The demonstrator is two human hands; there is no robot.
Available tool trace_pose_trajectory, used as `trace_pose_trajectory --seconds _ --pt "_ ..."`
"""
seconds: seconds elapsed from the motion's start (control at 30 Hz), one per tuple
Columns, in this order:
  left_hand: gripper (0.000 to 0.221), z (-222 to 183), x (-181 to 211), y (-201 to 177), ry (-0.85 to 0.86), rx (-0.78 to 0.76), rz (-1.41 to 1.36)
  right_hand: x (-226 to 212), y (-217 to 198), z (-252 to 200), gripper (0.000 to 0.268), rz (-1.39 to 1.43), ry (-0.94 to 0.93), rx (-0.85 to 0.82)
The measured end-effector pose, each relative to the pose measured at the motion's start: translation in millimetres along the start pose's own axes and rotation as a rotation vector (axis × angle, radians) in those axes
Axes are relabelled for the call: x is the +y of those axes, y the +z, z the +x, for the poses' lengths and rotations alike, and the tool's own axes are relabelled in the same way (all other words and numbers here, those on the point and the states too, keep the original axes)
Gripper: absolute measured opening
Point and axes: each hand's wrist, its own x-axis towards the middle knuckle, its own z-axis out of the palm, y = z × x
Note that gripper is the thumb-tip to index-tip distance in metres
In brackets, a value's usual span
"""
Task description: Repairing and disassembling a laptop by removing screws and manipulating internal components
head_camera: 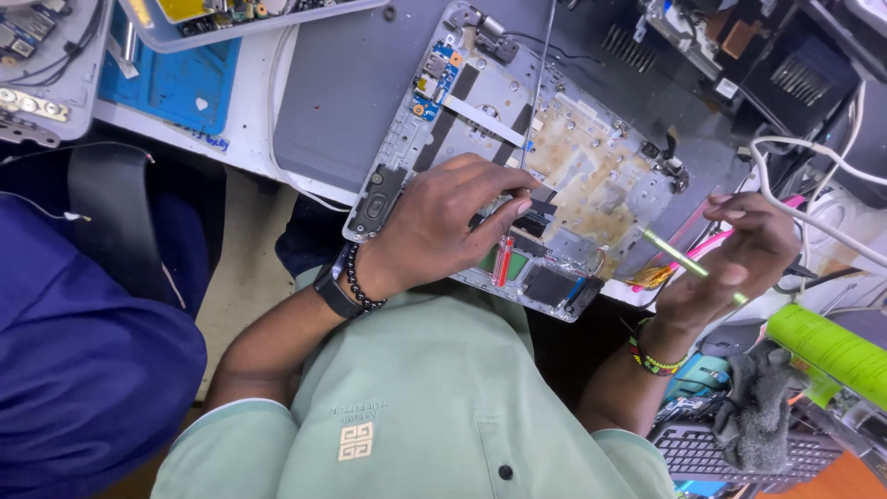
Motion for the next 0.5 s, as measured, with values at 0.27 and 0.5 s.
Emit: trace_pose_trajectory --seconds 0.27,0.5 --pt "0.015 1 3 4 0.032 0.029 0.055 45 -32 -11 0.051 0.743 0.581 0.097" --pt "0.015 1 9 7 0.001 0.033 0.085 33 -14 2 0.021 0.464 0.336 0.037"
